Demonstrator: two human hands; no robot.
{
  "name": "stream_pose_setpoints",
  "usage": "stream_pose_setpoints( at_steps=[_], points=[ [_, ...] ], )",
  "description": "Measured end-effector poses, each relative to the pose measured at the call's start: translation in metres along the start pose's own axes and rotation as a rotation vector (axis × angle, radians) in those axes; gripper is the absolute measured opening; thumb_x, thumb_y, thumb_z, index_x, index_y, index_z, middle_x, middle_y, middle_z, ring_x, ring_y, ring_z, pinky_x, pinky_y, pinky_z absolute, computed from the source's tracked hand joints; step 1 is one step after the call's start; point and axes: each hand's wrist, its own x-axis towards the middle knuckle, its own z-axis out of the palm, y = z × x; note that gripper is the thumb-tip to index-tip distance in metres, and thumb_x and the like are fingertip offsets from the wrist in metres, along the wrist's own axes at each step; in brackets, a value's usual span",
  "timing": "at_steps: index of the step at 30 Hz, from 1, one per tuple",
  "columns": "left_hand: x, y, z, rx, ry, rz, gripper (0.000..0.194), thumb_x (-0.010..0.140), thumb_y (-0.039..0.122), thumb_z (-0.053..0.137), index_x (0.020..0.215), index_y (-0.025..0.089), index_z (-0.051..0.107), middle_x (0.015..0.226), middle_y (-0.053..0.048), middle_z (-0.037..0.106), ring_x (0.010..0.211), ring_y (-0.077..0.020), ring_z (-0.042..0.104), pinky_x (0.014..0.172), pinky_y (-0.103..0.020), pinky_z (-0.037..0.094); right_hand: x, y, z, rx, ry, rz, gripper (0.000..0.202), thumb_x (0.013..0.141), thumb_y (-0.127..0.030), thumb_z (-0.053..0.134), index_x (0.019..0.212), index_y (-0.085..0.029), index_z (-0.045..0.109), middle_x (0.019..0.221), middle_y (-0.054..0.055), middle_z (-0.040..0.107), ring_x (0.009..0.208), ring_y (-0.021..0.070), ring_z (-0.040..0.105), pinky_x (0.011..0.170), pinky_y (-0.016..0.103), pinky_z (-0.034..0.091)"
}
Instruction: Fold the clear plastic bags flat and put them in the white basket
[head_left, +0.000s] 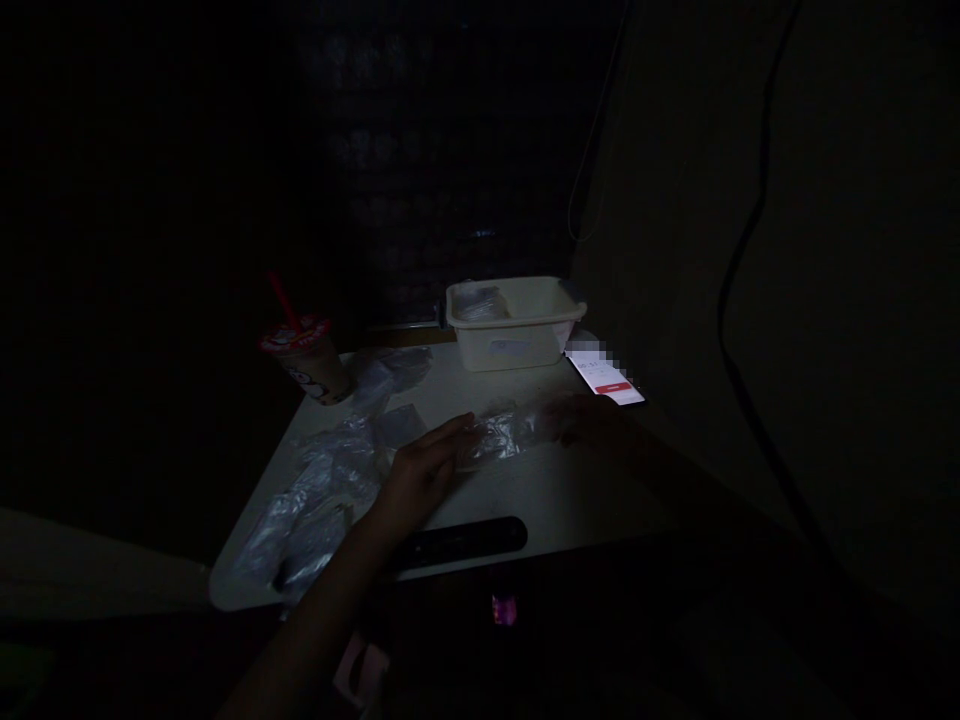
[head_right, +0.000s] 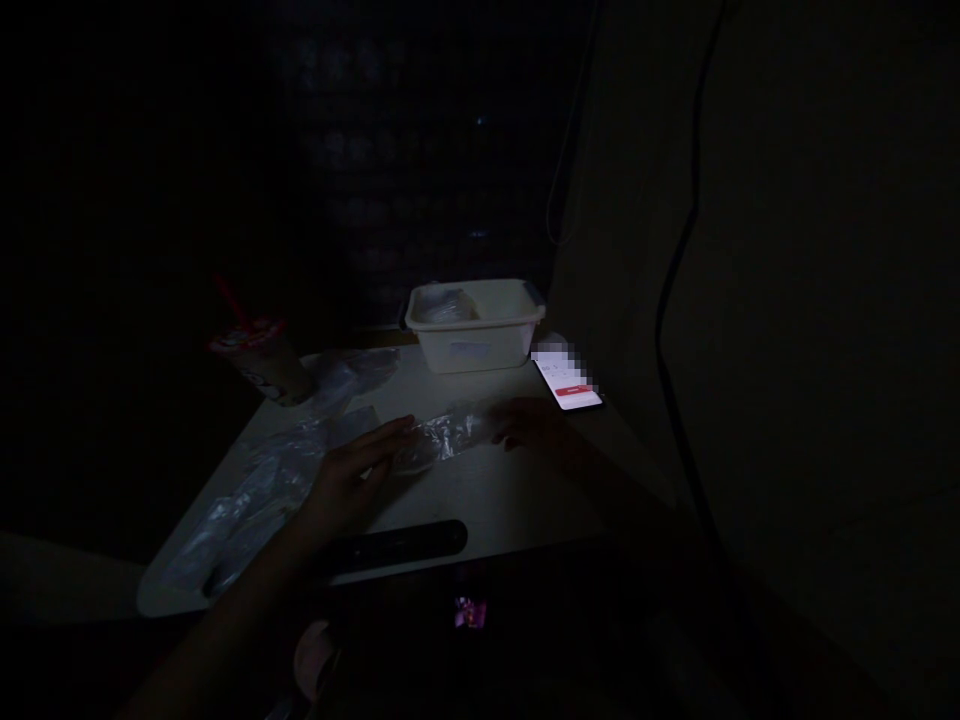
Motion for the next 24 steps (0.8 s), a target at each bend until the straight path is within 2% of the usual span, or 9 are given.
stream_pose_setpoints(
  at_steps=[5,10,12,14,16,18,20,22,24],
  points=[
    [0.001,0.003,-0.002,-0.03,0.004,-0.065,0.012,0.065,0.021,0.057,0.073,0.023,0.065,0.105,-0.004,0.057,0.093,-0.0199,0.053,0.085,-0.031,0.038,-0.001,0.001,-0.003,-0.064,0.034,-0.005,0.006,0.056,-0.026,0.06,0.058,-0.02,0.061,0.048,-0.002,0.055,0.042,0.0089,0.047,0.042,0.022,0.037],
    [0.003,0.004,-0.002,0.069,0.044,-0.041,0.007,0.061,0.024,0.062,0.067,0.022,0.064,0.108,-0.005,0.055,0.095,-0.0215,0.052,0.085,-0.032,0.038,-0.007,-0.001,-0.006,-0.296,0.04,-0.084,0.022,0.064,-0.035,0.054,0.081,-0.023,0.06,0.049,-0.002,0.052,0.043,0.0104,0.045,0.04,0.023,0.035],
    [0.004,0.003,0.0,0.117,0.067,-0.031,0.006,0.061,0.025,0.062,0.065,0.021,0.063,0.109,-0.006,0.054,0.096,-0.0217,0.052,0.085,-0.032,0.037,-0.008,0.001,-0.006,-0.463,0.119,-0.198,0.037,0.063,-0.036,0.056,0.097,-0.022,0.054,0.058,0.0,0.055,0.05,0.0134,0.049,0.044,0.026,0.039],
    [0.005,0.003,0.002,0.148,0.08,-0.033,0.008,0.065,0.026,0.058,0.066,0.02,0.063,0.107,-0.007,0.055,0.096,-0.0213,0.052,0.085,-0.031,0.037,-0.009,0.003,-0.005,-0.63,0.221,-0.379,0.058,0.058,-0.036,0.061,0.111,-0.021,0.043,0.081,0.005,0.057,0.07,0.0188,0.052,0.054,0.03,0.043],
    [0.006,0.003,0.003,0.158,0.104,-0.05,0.014,0.071,0.026,0.051,0.068,0.02,0.064,0.103,-0.007,0.058,0.093,-0.0202,0.053,0.084,-0.031,0.038,-0.012,0.005,-0.002,-0.789,0.249,-0.591,0.066,0.058,-0.038,0.061,0.117,-0.022,0.036,0.104,0.009,0.05,0.092,0.0235,0.046,0.069,0.037,0.042],
    [0.007,0.005,0.004,0.153,0.131,-0.07,0.018,0.073,0.025,0.048,0.066,0.021,0.064,0.098,-0.006,0.06,0.09,-0.0196,0.055,0.081,-0.03,0.039,-0.016,0.004,0.002,-0.917,0.236,-0.759,0.058,0.062,-0.037,0.058,0.115,-0.022,0.039,0.11,0.009,0.046,0.101,0.0248,0.04,0.081,0.041,0.035],
    [0.007,0.007,0.003,0.142,0.138,-0.087,0.02,0.073,0.026,0.048,0.062,0.021,0.064,0.095,-0.005,0.061,0.087,-0.0195,0.056,0.08,-0.03,0.04,-0.022,0.001,0.007,-0.984,0.234,-0.855,0.04,0.067,-0.034,0.054,0.105,-0.024,0.049,0.105,0.007,0.049,0.101,0.0237,0.04,0.085,0.041,0.031],
    [0.007,0.008,0.001,0.126,0.129,-0.111,0.018,0.072,0.026,0.049,0.062,0.02,0.063,0.094,-0.005,0.061,0.087,-0.0195,0.055,0.081,-0.03,0.04,-0.026,-0.005,0.012,-0.981,0.236,-0.882,0.019,0.07,-0.03,0.051,0.087,-0.026,0.058,0.096,0.005,0.054,0.095,0.0216,0.044,0.082,0.039,0.034],
    [0.01,0.006,-0.002,0.078,0.127,-0.163,0.011,0.067,0.027,0.055,0.066,0.019,0.063,0.094,-0.006,0.061,0.087,-0.0195,0.055,0.08,-0.03,0.04,-0.026,-0.012,0.016,-0.906,0.231,-0.862,0.012,0.071,-0.028,0.049,0.073,-0.025,0.061,0.086,0.003,0.057,0.087,0.0194,0.048,0.076,0.036,0.037]
  ],
)
